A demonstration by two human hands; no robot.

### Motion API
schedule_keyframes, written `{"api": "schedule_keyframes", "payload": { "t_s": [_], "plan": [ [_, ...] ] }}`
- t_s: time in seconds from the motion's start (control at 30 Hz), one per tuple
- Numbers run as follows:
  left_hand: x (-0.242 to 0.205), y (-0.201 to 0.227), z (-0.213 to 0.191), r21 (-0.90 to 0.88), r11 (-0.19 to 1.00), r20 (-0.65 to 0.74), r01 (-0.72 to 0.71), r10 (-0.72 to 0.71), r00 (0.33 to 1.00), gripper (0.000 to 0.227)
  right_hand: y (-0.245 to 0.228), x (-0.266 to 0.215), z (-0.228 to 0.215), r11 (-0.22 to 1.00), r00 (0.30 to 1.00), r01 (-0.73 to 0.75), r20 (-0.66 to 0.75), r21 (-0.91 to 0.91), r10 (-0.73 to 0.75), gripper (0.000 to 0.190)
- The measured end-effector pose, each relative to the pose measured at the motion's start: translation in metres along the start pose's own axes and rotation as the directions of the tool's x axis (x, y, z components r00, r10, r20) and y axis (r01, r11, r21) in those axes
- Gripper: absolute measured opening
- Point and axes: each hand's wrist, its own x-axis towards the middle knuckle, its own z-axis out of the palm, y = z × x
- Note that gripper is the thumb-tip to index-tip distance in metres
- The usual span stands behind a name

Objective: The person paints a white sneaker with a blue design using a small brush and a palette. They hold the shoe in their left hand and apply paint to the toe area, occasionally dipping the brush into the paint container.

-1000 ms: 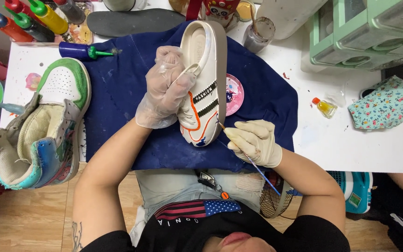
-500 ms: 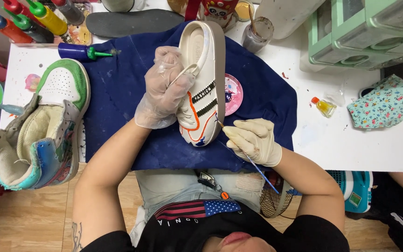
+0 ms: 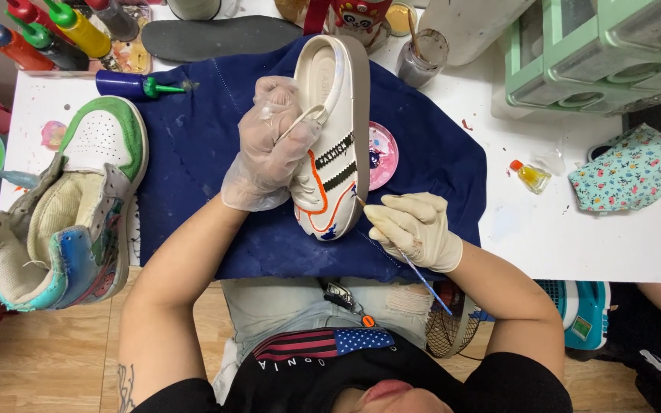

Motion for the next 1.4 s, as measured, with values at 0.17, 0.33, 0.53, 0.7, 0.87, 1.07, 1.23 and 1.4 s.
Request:
{"api": "schedule_keyframes", "payload": {
  "t_s": [0.17, 0.33, 0.53, 0.7, 0.87, 1.07, 1.23, 1.4],
  "plan": [
    [0.002, 0.002, -0.001, 0.016, 1.000, 0.013, -0.010, 0.010, 1.000, 0.034, -0.001, -0.008, 0.004, 1.000, 1.000, 0.025, 0.002, -0.001, -0.025, 0.022],
    [0.002, 0.003, -0.001, 0.010, 1.000, 0.012, 0.012, -0.013, 1.000, 0.038, 0.000, -0.001, 0.000, 1.000, 1.000, 0.023, -0.013, -0.006, -0.023, 0.021],
    [0.002, 0.004, 0.000, 0.005, 1.000, 0.013, 0.019, -0.019, 1.000, 0.037, 0.001, -0.010, 0.007, 1.000, 1.000, 0.013, 0.021, -0.001, -0.013, 0.022],
    [0.001, 0.003, -0.001, -0.003, 0.999, 0.024, 0.035, -0.035, 0.999, 0.038, 0.001, -0.005, 0.000, 0.999, 0.999, 0.032, 0.005, -0.016, -0.032, 0.022],
    [-0.006, -0.018, -0.005, -0.065, 0.995, 0.021, -0.071, 0.072, 0.997, 0.044, 0.003, -0.022, 0.022, 0.999, 0.989, 0.000, -0.149, 0.037, 0.006, 0.018],
    [-0.008, -0.020, -0.006, -0.060, 0.996, 0.019, -0.073, 0.075, 0.997, 0.044, -0.002, -0.019, 0.017, 0.999, 0.987, 0.008, -0.162, 0.053, 0.001, 0.018],
    [-0.004, -0.015, -0.005, -0.102, 0.993, 0.029, -0.052, 0.055, 0.998, 0.044, 0.005, -0.014, 0.016, 0.999, 0.988, 0.005, -0.152, 0.047, 0.002, 0.018],
    [-0.006, -0.016, -0.004, -0.077, 0.996, 0.016, -0.040, 0.041, 0.999, 0.044, -0.001, -0.015, 0.021, 0.996, 0.989, 0.008, -0.148, 0.085, 0.005, 0.019]
  ]
}}
